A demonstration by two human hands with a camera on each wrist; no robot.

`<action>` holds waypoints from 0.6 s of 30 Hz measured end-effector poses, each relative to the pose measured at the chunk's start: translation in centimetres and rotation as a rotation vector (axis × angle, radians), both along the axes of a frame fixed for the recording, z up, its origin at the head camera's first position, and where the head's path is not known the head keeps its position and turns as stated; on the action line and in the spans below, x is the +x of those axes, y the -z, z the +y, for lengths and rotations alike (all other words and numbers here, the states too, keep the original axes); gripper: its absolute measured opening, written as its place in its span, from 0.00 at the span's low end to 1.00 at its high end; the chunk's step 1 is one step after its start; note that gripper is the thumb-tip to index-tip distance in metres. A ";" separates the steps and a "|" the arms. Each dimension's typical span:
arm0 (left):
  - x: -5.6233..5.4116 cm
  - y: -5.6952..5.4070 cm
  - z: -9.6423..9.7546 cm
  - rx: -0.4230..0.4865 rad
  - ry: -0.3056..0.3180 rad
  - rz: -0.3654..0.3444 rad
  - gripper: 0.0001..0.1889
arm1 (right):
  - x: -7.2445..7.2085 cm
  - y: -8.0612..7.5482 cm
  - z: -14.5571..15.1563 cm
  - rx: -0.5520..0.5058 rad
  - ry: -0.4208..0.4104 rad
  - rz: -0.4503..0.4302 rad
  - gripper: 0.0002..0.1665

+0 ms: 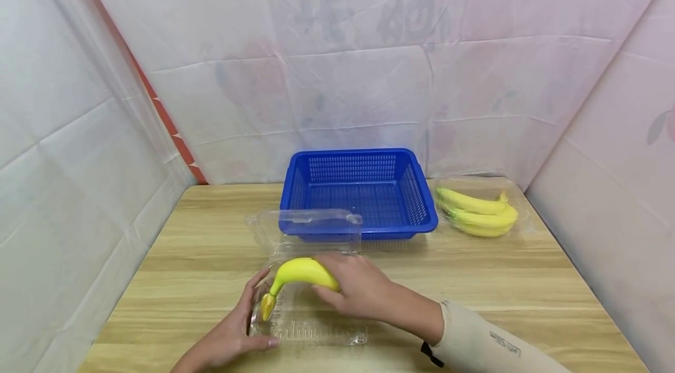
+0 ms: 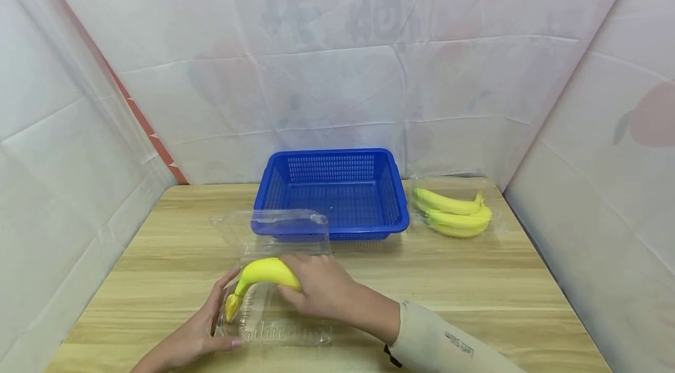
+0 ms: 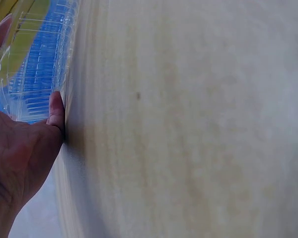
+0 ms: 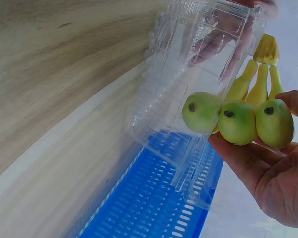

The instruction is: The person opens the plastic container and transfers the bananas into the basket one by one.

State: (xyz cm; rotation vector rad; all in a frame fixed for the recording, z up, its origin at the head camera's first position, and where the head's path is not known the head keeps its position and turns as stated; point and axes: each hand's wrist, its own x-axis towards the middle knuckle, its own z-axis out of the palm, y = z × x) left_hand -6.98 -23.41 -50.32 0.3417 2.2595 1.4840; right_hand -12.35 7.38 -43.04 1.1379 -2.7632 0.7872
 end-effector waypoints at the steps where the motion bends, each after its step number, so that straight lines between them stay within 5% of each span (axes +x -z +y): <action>1: 0.0 0.0 0.0 0.000 0.003 0.001 0.66 | 0.0 0.0 0.1 -0.009 0.001 0.002 0.25; 18: 0.0 0.2 -0.1 0.046 0.044 0.031 0.65 | 0.2 -0.7 1.3 -0.063 0.042 0.008 0.27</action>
